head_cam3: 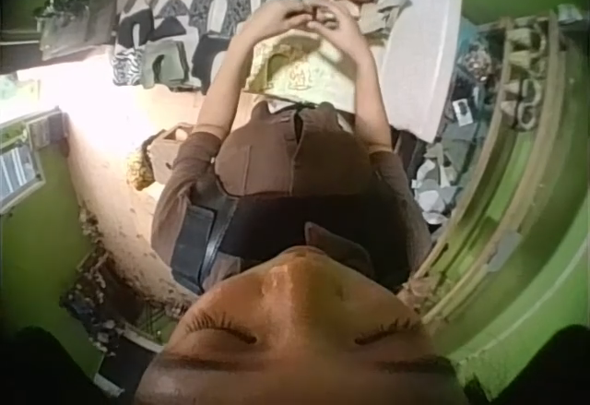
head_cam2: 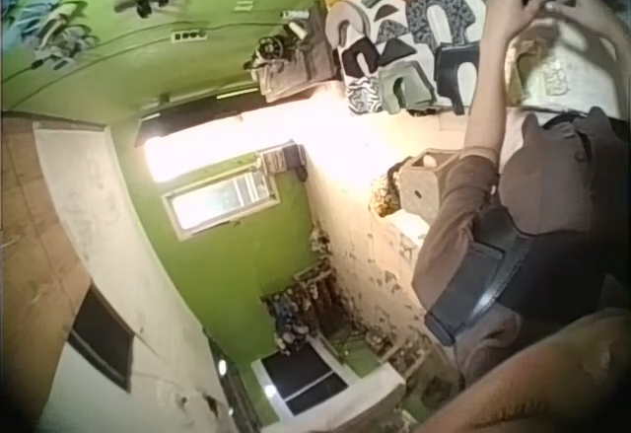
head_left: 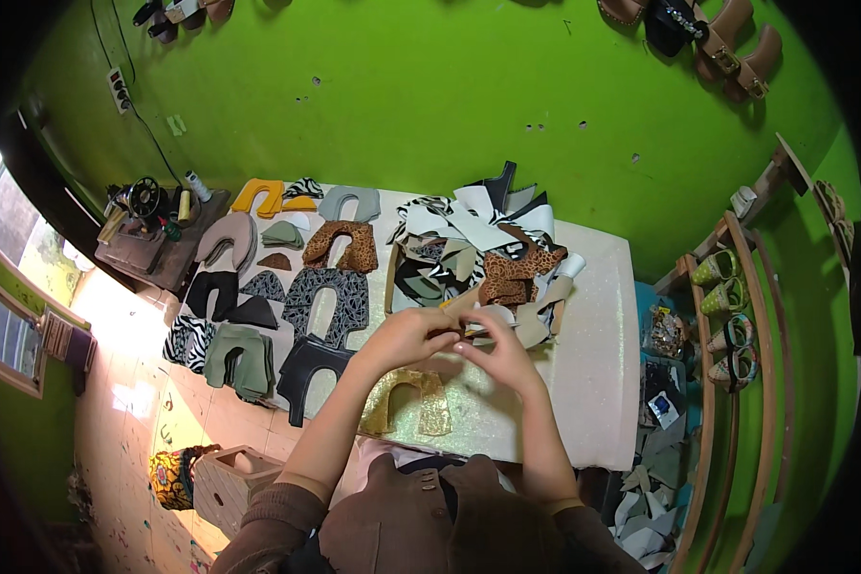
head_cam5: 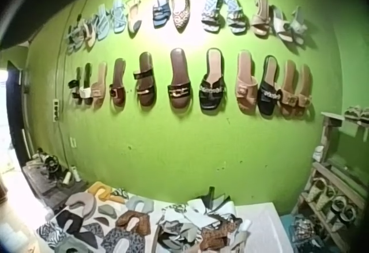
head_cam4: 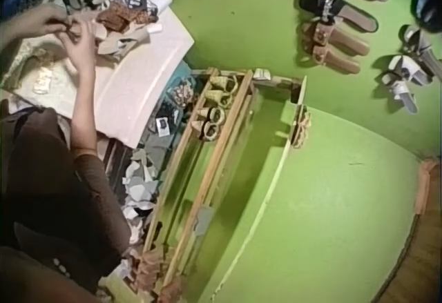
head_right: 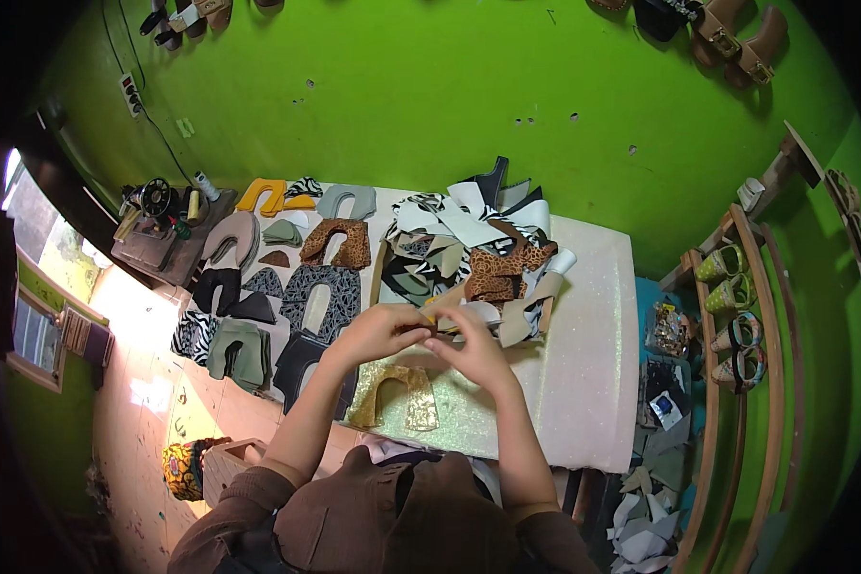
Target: Sorting and arranging various cut pieces of shoe uppers on a work table.
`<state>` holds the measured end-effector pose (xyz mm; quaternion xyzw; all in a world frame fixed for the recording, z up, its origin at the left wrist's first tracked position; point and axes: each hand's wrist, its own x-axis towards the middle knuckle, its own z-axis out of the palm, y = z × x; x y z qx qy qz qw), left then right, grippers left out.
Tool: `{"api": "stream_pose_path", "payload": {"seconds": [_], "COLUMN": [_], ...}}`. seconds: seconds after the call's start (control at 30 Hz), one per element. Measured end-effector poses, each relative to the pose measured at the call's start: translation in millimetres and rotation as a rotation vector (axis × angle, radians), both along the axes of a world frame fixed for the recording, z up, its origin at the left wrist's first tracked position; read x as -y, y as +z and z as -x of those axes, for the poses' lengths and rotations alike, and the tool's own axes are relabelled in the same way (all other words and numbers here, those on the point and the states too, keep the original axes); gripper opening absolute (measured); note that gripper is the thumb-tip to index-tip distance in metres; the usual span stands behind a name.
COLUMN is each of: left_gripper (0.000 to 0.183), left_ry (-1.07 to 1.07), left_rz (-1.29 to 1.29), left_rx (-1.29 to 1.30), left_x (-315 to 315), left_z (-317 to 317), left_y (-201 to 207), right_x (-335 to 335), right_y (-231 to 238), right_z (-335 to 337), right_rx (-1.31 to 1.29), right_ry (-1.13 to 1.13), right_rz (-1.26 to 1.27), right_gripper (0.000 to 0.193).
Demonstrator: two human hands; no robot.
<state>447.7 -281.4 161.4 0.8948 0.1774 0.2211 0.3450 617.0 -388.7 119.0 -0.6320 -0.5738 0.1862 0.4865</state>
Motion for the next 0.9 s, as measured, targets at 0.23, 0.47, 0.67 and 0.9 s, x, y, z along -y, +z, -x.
{"api": "stream_pose_path", "payload": {"seconds": [0.23,0.47,0.67,0.9], "left_gripper": [0.021,0.026,0.03,0.032], "left_ry": [0.014,-0.03,0.119,0.124], "left_rz": [0.673,1.156,1.413,1.421], "left_rx": [0.001,0.32,0.509,0.625], "left_x": [-0.6,-2.5,-5.9,-16.3], "left_z": [8.0,18.7,17.0,5.3], "left_y": [-0.8,-33.5,-39.3,-32.8], "right_x": [0.7,-6.1,-40.8,-69.0], "right_y": [5.0,1.1,-9.1,-55.7], "right_z": [-0.4,5.8,-27.0,-118.0], "right_rx": [-0.186,-0.838,-0.509,0.248], "right_ry": [0.249,0.083,-0.09,-0.85], "right_rz": [-0.026,0.155,0.225,0.117], "right_gripper": [0.024,0.017,0.019,0.032]}}
